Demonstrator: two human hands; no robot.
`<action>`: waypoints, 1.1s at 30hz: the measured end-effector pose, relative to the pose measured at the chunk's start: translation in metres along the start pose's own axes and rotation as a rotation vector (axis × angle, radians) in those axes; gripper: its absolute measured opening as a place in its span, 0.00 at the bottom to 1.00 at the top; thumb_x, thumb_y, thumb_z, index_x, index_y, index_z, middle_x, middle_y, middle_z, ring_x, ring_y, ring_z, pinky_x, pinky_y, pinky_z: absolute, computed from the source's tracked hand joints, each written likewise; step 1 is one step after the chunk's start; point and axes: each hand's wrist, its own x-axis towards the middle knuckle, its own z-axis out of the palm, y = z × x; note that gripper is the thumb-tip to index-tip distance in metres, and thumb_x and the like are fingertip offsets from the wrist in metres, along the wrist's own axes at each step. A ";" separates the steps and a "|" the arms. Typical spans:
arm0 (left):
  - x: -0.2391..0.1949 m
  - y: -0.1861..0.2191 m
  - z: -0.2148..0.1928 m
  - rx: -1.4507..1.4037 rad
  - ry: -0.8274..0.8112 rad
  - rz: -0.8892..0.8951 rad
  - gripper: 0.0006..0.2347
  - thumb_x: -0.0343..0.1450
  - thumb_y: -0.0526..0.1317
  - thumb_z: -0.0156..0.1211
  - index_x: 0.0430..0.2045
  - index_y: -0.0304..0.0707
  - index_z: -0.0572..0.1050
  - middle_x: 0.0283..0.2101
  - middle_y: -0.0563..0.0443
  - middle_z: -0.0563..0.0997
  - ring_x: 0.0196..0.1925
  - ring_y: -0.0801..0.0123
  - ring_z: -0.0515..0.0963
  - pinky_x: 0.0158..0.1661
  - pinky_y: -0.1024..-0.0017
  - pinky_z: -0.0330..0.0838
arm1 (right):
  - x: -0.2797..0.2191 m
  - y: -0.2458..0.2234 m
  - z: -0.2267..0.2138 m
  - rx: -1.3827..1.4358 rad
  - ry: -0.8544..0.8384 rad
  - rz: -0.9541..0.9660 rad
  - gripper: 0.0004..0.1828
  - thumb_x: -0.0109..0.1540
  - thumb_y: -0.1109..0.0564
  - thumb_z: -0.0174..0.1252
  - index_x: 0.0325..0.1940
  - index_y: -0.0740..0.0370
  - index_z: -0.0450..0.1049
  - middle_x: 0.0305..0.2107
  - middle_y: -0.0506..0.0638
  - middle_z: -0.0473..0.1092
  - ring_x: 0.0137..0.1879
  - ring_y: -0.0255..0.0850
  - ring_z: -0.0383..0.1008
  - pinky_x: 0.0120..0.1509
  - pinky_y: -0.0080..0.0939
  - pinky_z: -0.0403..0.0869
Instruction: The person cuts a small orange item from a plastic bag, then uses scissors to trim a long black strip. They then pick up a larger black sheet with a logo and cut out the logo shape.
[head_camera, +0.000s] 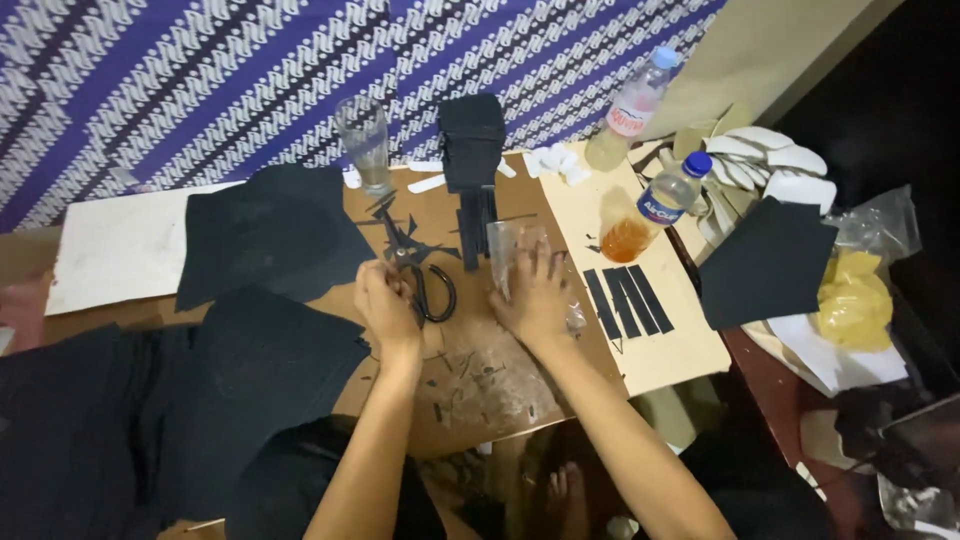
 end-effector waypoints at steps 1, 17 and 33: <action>-0.004 0.002 0.001 0.005 -0.005 -0.007 0.08 0.71 0.39 0.47 0.19 0.46 0.64 0.21 0.61 0.56 0.18 0.77 0.57 0.22 0.78 0.53 | -0.001 -0.003 -0.002 -0.001 -0.003 0.009 0.50 0.53 0.36 0.63 0.75 0.52 0.55 0.73 0.62 0.50 0.76 0.71 0.51 0.65 0.78 0.66; -0.009 0.018 0.013 0.047 -0.009 -0.098 0.08 0.71 0.38 0.43 0.20 0.47 0.63 0.23 0.60 0.54 0.19 0.74 0.56 0.23 0.75 0.51 | 0.131 0.027 0.016 -0.042 -0.023 0.143 0.53 0.59 0.46 0.58 0.83 0.52 0.38 0.77 0.53 0.47 0.67 0.68 0.62 0.65 0.66 0.67; -0.020 0.009 -0.006 0.358 -0.137 0.215 0.17 0.70 0.35 0.66 0.53 0.41 0.72 0.43 0.43 0.82 0.43 0.64 0.80 0.43 0.69 0.70 | 0.030 0.030 -0.071 0.801 0.132 -0.201 0.24 0.62 0.63 0.53 0.63 0.59 0.76 0.56 0.62 0.68 0.68 0.61 0.67 0.74 0.58 0.63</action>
